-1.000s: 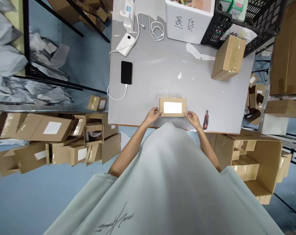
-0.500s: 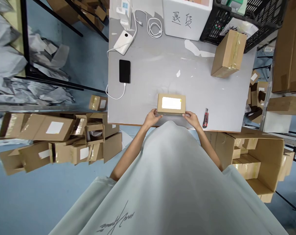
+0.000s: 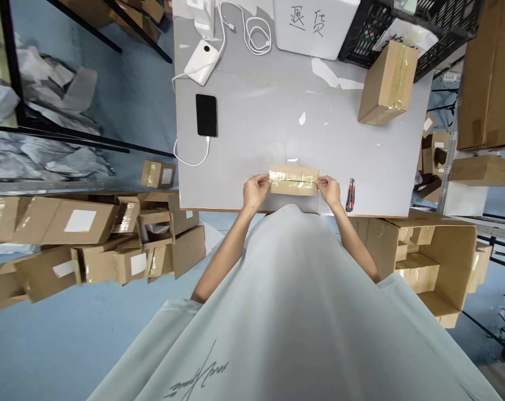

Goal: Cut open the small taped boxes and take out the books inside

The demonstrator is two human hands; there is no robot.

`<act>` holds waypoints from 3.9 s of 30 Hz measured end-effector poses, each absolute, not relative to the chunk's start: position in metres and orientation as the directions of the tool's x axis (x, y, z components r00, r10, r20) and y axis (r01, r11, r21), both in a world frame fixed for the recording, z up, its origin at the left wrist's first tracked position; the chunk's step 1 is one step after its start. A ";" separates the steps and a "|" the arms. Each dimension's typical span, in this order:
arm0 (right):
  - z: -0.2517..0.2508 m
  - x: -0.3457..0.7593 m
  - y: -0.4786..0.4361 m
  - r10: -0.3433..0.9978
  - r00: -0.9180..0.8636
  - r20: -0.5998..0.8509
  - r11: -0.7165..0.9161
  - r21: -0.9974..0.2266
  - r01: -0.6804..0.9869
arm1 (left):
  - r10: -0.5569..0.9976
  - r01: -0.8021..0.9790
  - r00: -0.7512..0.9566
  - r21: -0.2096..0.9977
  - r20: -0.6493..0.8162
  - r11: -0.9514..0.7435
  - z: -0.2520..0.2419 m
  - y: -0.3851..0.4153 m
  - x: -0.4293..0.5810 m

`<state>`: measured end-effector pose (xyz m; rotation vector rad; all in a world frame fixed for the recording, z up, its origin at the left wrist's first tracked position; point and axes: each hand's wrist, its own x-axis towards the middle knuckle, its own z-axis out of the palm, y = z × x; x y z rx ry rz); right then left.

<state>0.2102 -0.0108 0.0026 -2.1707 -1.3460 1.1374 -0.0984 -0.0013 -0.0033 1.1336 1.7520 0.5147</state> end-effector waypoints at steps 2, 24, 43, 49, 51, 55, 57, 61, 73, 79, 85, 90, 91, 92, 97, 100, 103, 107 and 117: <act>-0.006 0.206 -0.015 0.863 0.227 -0.452 -0.494 -0.655 0.572 | 0.854 0.459 -0.135 0.733 -0.502 0.503 -0.011 -0.004 -0.099; -0.043 0.202 -0.064 0.810 0.161 -0.565 -0.584 -0.745 0.324 | 0.787 0.204 -0.061 0.764 -0.614 0.612 -0.067 -0.032 -0.101; -0.042 0.227 -0.044 0.858 0.159 -0.488 -0.507 -0.759 0.409 | 0.824 0.197 -0.036 0.804 -0.566 0.561 -0.070 -0.019 -0.103; -0.048 0.227 -0.062 0.812 0.135 -0.568 -0.565 -0.704 0.431 | 0.756 0.253 -0.027 0.727 -0.655 0.639 -0.076 -0.029 -0.103; -0.049 0.222 -0.065 0.808 0.121 -0.577 -0.567 -0.705 0.427 | 0.753 0.259 -0.022 0.724 -0.658 0.640 -0.076 -0.031 -0.102; -0.045 0.218 -0.066 0.809 0.115 -0.577 -0.565 -0.708 0.425 | 0.765 0.268 -0.033 0.732 -0.643 0.627 -0.074 -0.030 -0.102; -0.041 0.218 -0.062 0.815 0.125 -0.565 -0.558 -0.711 0.427 | 0.779 0.265 -0.044 0.744 -0.626 0.613 -0.070 -0.027 -0.104; -0.026 0.221 -0.050 0.871 0.146 -0.469 -0.481 -0.754 0.448 | 0.817 0.243 -0.072 0.785 -0.572 0.570 -0.059 -0.018 -0.105; -0.003 0.219 -0.019 0.877 0.257 -0.407 -0.481 -0.711 0.513 | 0.866 0.258 -0.164 0.826 -0.473 0.500 -0.037 0.002 -0.102; -0.012 0.213 -0.018 0.866 0.254 -0.430 -0.499 -0.720 0.482 | 0.839 0.215 -0.171 0.812 -0.516 0.543 -0.053 0.003 -0.103; -0.012 0.210 -0.024 0.845 0.311 -0.435 -0.534 -0.657 0.533 | 0.806 0.175 -0.170 0.787 -0.568 0.591 -0.059 0.000 -0.107; -0.015 0.226 -0.026 0.816 0.359 -0.453 -0.578 -0.656 0.486 | 0.749 0.162 -0.128 0.731 -0.651 0.663 -0.063 -0.004 -0.106; -0.014 0.232 -0.026 0.812 0.376 -0.446 -0.582 -0.660 0.474 | 0.739 0.162 -0.116 0.721 -0.664 0.673 -0.063 -0.004 -0.103; -0.013 0.237 -0.027 0.811 0.394 -0.432 -0.582 -0.662 0.472 | 0.734 0.162 -0.105 0.717 -0.671 0.678 -0.063 -0.005 -0.100; 0.006 0.254 -0.033 0.833 0.460 -0.307 -0.542 -0.618 0.569 | 0.745 0.129 -0.007 0.738 -0.667 0.663 -0.055 -0.009 -0.073; 0.025 0.245 -0.038 0.875 0.376 -0.306 -0.476 -0.691 0.544 | 0.762 0.071 0.070 0.765 -0.644 0.640 -0.044 -0.008 -0.058; 0.048 0.225 -0.043 0.905 0.270 -0.327 -0.422 -0.769 0.481 | 0.773 0.064 0.140 0.784 -0.619 0.617 -0.033 -0.004 -0.048; 0.072 0.203 -0.044 0.907 0.275 -0.320 -0.418 -0.776 0.473 | 0.813 0.103 0.150 0.826 -0.563 0.553 -0.015 -0.001 -0.042; 0.045 0.191 -0.032 0.916 0.161 -0.368 -0.401 -0.817 0.414 | 0.876 0.212 0.033 0.860 -0.480 0.464 0.003 -0.003 -0.070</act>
